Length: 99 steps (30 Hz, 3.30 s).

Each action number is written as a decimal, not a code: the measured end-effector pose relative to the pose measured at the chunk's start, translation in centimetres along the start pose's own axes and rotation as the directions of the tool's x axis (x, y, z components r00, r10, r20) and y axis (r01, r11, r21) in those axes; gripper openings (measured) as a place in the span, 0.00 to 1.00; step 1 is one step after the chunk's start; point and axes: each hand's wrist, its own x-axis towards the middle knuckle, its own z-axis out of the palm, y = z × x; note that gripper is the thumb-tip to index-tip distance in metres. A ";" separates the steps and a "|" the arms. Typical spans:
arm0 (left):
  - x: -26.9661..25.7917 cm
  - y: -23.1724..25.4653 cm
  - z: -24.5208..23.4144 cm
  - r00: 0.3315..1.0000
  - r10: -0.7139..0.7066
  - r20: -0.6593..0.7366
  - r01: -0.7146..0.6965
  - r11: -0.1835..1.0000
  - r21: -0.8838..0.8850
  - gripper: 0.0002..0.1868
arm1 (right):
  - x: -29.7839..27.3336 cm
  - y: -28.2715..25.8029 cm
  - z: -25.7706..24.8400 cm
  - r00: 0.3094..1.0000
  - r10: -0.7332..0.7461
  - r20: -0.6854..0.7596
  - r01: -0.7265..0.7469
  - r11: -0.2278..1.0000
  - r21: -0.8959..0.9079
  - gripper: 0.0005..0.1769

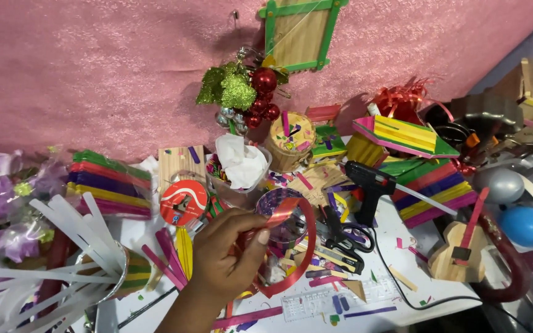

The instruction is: Decorating a cylindrical container by gluing colored sticks and wrapping a red ribbon around it.

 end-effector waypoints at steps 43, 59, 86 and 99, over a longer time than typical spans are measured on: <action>3.3 7.0 -5.6 0.960 -0.222 0.169 0.219 0.975 0.035 0.21 | -6.8 -26.9 9.2 0.452 -0.487 -0.747 0.640 0.761 -0.109 0.13; 2.8 5.2 -5.0 0.958 -0.187 0.219 0.179 0.982 0.055 0.22 | -5.2 -25.7 8.3 0.686 -0.583 -0.436 0.477 0.812 -0.336 0.25; 4.0 5.1 -3.6 0.879 -0.326 0.348 0.354 0.935 -0.015 0.27 | -6.2 -18.3 8.2 0.738 -0.660 -0.140 0.372 0.226 0.900 0.17; 5.4 4.3 -2.0 0.860 -0.258 0.441 0.345 0.930 -0.129 0.27 | -9.6 -19.7 7.8 0.717 -0.651 -0.251 0.470 0.185 0.863 0.07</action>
